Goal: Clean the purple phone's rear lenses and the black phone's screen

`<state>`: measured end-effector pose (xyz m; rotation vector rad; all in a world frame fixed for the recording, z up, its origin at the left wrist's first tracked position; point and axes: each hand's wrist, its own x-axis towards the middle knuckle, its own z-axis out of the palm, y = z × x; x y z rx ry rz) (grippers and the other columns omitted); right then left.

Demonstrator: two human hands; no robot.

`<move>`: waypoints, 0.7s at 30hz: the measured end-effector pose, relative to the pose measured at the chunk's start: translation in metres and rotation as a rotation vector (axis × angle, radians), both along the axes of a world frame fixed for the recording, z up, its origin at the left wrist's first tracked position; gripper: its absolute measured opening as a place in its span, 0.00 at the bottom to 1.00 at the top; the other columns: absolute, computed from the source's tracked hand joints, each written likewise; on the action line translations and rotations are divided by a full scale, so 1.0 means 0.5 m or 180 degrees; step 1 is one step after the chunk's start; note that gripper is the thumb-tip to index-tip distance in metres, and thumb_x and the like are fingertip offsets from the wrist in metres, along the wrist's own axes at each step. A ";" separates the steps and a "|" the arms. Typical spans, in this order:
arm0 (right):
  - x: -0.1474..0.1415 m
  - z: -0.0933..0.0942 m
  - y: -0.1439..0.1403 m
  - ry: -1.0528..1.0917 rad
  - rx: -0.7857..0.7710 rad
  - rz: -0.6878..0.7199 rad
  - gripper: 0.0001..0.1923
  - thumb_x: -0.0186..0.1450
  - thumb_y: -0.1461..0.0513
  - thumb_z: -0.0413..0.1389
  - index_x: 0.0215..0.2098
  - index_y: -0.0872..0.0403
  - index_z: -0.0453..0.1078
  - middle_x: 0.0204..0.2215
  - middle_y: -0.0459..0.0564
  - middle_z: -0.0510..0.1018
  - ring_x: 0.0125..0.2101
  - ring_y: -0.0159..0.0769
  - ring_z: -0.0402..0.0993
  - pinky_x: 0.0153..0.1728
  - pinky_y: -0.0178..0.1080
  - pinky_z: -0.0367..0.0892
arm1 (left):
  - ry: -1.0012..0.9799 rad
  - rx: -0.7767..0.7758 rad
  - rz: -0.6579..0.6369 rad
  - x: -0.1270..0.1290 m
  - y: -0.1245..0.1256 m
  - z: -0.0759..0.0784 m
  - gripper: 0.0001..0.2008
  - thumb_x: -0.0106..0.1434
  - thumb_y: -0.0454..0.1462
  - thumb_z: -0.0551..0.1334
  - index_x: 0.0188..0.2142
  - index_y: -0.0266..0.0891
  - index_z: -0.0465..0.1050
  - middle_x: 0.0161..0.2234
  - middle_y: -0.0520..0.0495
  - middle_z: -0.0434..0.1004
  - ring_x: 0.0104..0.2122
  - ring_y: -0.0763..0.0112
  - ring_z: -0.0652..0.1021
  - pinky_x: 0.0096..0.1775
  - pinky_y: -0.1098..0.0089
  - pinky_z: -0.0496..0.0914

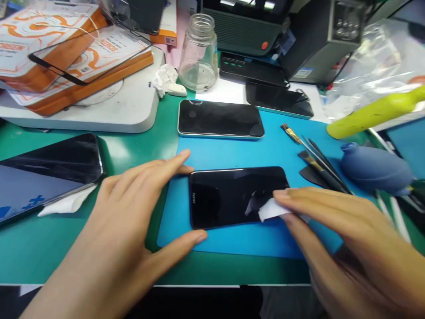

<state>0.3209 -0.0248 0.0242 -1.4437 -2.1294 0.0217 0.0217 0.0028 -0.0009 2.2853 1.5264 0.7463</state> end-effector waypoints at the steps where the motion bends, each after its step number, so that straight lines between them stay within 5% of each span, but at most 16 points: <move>1: -0.016 0.003 -0.002 -0.0070 0.0091 -0.0231 0.11 0.76 0.65 0.63 0.55 0.47 0.79 0.49 0.46 0.84 0.50 0.40 0.82 0.57 0.44 0.75 | -0.0021 0.0041 -0.0013 -0.001 0.001 -0.004 0.42 0.72 0.64 0.62 0.78 0.59 0.54 0.68 0.58 0.74 0.64 0.49 0.73 0.62 0.57 0.61; 5: -0.034 -0.004 -0.007 -0.0157 0.0511 -0.0638 0.10 0.73 0.69 0.65 0.49 0.49 0.80 0.45 0.47 0.82 0.46 0.37 0.81 0.52 0.43 0.74 | -0.0153 0.0069 -0.0085 -0.006 0.005 -0.010 0.43 0.70 0.66 0.62 0.78 0.61 0.54 0.67 0.56 0.76 0.64 0.44 0.74 0.61 0.53 0.61; 11: -0.007 -0.011 -0.024 -0.0295 0.0339 0.0012 0.14 0.75 0.70 0.61 0.57 0.56 0.80 0.51 0.53 0.82 0.53 0.41 0.78 0.56 0.46 0.71 | -0.0273 0.0007 -0.0107 -0.005 0.003 -0.002 0.43 0.71 0.67 0.63 0.78 0.61 0.54 0.68 0.55 0.75 0.66 0.44 0.74 0.61 0.51 0.63; 18: -0.100 -0.017 -0.039 -0.0111 0.0334 0.0593 0.17 0.75 0.69 0.60 0.61 0.62 0.78 0.53 0.57 0.81 0.59 0.41 0.76 0.75 0.51 0.62 | -0.0325 0.0008 -0.0216 -0.002 0.004 0.003 0.43 0.71 0.64 0.64 0.78 0.60 0.53 0.67 0.53 0.76 0.67 0.47 0.73 0.64 0.51 0.63; 21: -0.098 -0.015 -0.039 -0.0206 0.0297 0.0760 0.18 0.76 0.69 0.58 0.63 0.61 0.77 0.55 0.55 0.82 0.60 0.40 0.75 0.77 0.50 0.59 | -0.0302 0.0031 -0.0236 -0.001 0.004 0.002 0.41 0.73 0.63 0.63 0.78 0.61 0.52 0.68 0.53 0.76 0.67 0.48 0.73 0.64 0.52 0.64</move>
